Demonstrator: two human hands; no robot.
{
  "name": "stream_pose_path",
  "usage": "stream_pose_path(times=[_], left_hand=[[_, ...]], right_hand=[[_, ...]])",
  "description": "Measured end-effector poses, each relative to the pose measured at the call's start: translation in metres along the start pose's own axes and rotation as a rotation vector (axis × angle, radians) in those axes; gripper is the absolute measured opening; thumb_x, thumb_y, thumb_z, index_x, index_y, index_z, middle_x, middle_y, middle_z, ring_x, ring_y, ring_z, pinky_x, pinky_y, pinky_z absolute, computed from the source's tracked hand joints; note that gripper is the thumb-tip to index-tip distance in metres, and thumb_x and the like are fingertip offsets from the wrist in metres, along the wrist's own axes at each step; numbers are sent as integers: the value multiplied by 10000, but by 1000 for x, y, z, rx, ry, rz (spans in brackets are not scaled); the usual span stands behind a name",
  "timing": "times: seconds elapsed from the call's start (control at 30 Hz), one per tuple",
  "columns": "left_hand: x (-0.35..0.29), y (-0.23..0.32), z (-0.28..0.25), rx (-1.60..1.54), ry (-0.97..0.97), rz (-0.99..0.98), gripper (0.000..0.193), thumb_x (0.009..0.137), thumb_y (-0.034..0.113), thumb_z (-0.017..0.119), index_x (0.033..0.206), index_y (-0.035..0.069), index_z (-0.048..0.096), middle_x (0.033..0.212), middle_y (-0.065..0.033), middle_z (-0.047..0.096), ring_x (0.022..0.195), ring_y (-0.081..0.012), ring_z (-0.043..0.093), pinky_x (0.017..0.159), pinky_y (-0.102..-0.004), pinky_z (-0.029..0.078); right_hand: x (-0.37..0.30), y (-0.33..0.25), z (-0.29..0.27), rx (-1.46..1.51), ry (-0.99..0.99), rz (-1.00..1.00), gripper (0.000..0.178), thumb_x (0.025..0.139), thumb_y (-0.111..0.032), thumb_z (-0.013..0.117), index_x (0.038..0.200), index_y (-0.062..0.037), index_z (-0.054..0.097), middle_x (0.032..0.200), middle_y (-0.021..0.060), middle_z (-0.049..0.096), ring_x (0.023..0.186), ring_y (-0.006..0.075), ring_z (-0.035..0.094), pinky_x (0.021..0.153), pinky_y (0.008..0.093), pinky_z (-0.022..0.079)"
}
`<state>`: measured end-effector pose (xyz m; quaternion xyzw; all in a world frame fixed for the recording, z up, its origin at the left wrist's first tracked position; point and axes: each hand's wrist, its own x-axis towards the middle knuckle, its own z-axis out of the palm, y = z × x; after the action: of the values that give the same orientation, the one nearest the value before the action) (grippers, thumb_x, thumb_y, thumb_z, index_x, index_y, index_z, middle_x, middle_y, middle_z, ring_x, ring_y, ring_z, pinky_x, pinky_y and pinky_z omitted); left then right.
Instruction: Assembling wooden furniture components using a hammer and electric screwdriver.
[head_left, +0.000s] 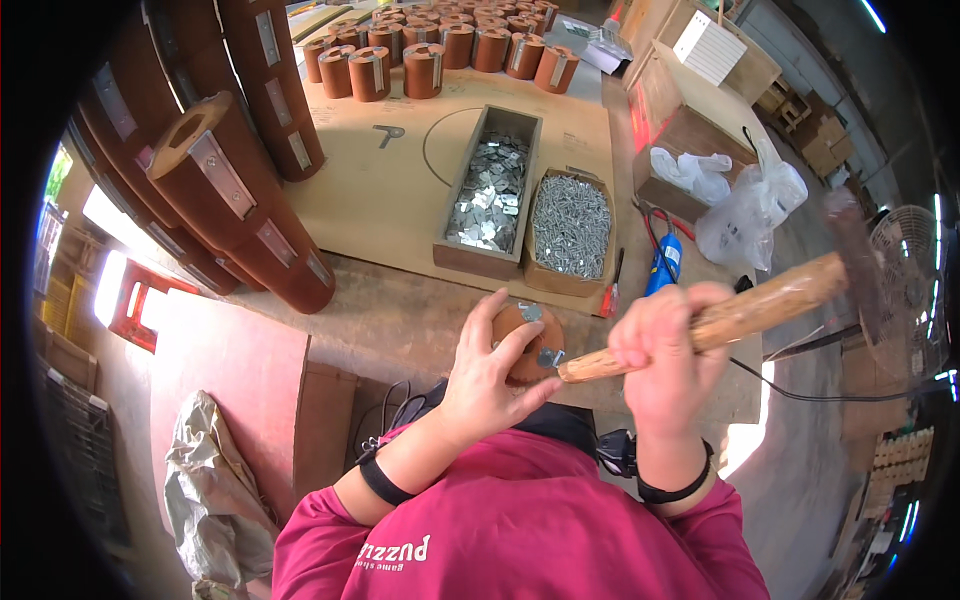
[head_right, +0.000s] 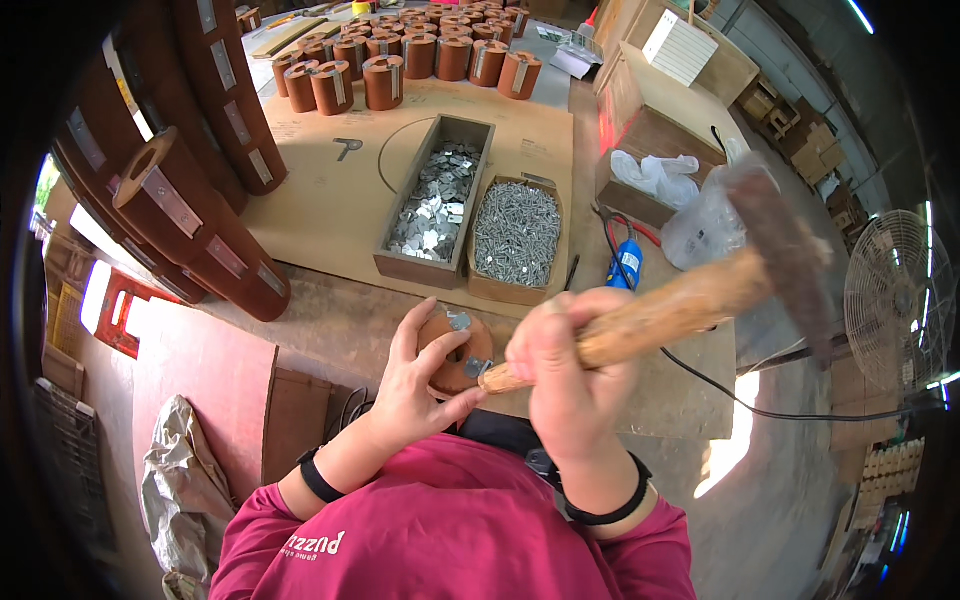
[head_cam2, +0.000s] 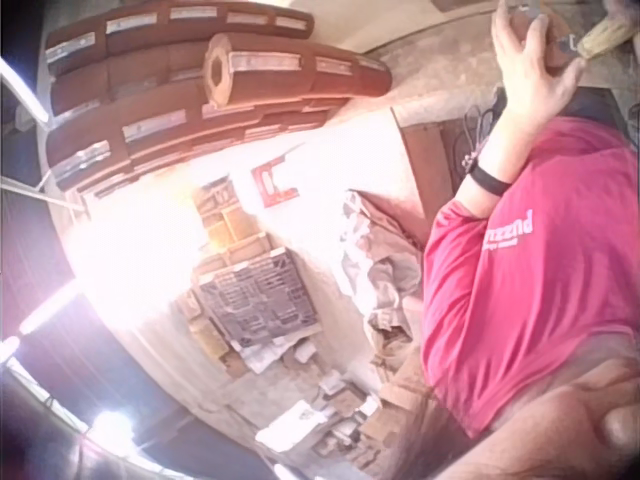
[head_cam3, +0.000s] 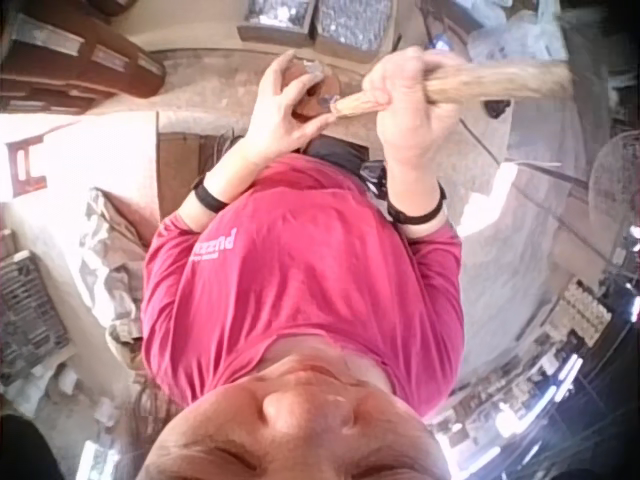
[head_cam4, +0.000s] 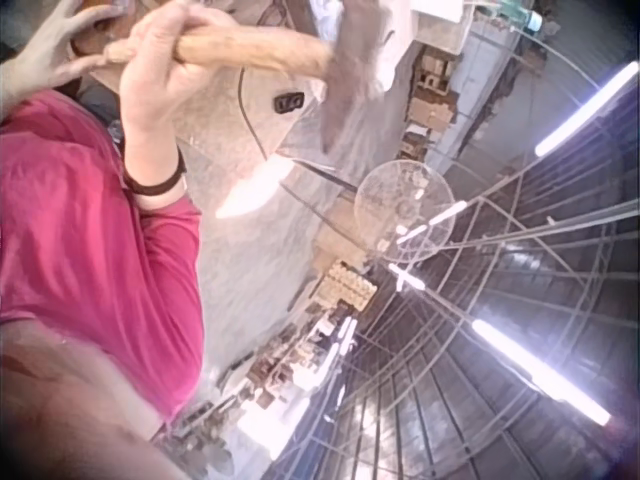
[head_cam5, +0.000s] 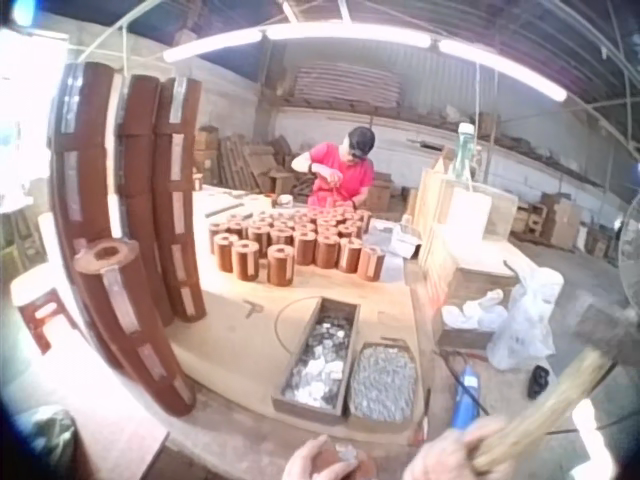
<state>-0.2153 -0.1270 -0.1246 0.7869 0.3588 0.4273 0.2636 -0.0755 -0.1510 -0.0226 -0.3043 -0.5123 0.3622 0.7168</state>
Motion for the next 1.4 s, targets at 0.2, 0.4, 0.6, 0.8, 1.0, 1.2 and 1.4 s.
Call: stream_pose_path(times=[0.2, 0.4, 0.6, 0.8, 1.0, 1.2, 1.4], left_hand=[[-1, 1, 3, -211, 49, -114, 354, 689, 67, 639, 1026, 18, 546, 1200, -262, 383, 1044, -419, 461, 866, -424, 418], [-1, 2, 7, -217, 87, -152, 339, 691, 26, 596, 1023, 2, 526, 1177, -250, 398, 1004, -420, 471, 851, -426, 417], [-1, 0, 12, -140, 108, -69, 340, 707, -13, 560, 1041, 13, 502, 1184, -247, 384, 1028, -414, 440, 879, -425, 387], [-4, -4, 9, -196, 59, -120, 380, 707, 18, 593, 1068, 20, 476, 1188, -251, 367, 1044, -413, 429, 874, -420, 391], [1, 2, 6, -166, 38, -128, 434, 640, 74, 693, 1015, 18, 482, 1190, -218, 351, 1061, -347, 447, 811, -373, 438], [3, 4, 5, -200, 83, -137, 388, 609, 73, 716, 934, 20, 511, 1161, -216, 404, 1029, -343, 487, 773, -357, 457], [5, 0, -6, -207, 43, -180, 294, 605, 73, 731, 823, 18, 542, 1150, -207, 466, 976, -326, 542, 755, -348, 467]], right_hand=[[-7, 16, 8, -134, 31, -12, 129, 878, -36, 491, 875, -47, 362, 636, 37, 449, 515, 81, 455, 457, 223, 376], [-12, 23, 9, -326, 38, 12, 123, 903, -87, 467, 825, -44, 382, 622, 30, 453, 512, 81, 455, 467, 228, 385], [-15, 31, -2, 4, -22, 160, 180, 927, -128, 431, 776, -58, 366, 527, 1, 396, 444, 76, 384, 434, 242, 361], [8, -7, 2, 45, -16, -14, 218, 944, -190, 406, 770, -73, 348, 494, 6, 364, 406, 88, 331, 407, 250, 326], [0, 2, -3, -24, 43, 28, 215, 951, -177, 380, 763, -79, 340, 489, 3, 364, 402, 82, 323, 406, 252, 327], [-11, 15, -4, -16, 96, 113, 201, 940, -135, 397, 758, -61, 356, 482, 2, 369, 398, 75, 334, 404, 239, 328], [-16, 18, -3, -143, 92, 154, 280, 960, -231, 346, 720, -91, 314, 460, -6, 310, 380, 90, 314, 394, 251, 325]])
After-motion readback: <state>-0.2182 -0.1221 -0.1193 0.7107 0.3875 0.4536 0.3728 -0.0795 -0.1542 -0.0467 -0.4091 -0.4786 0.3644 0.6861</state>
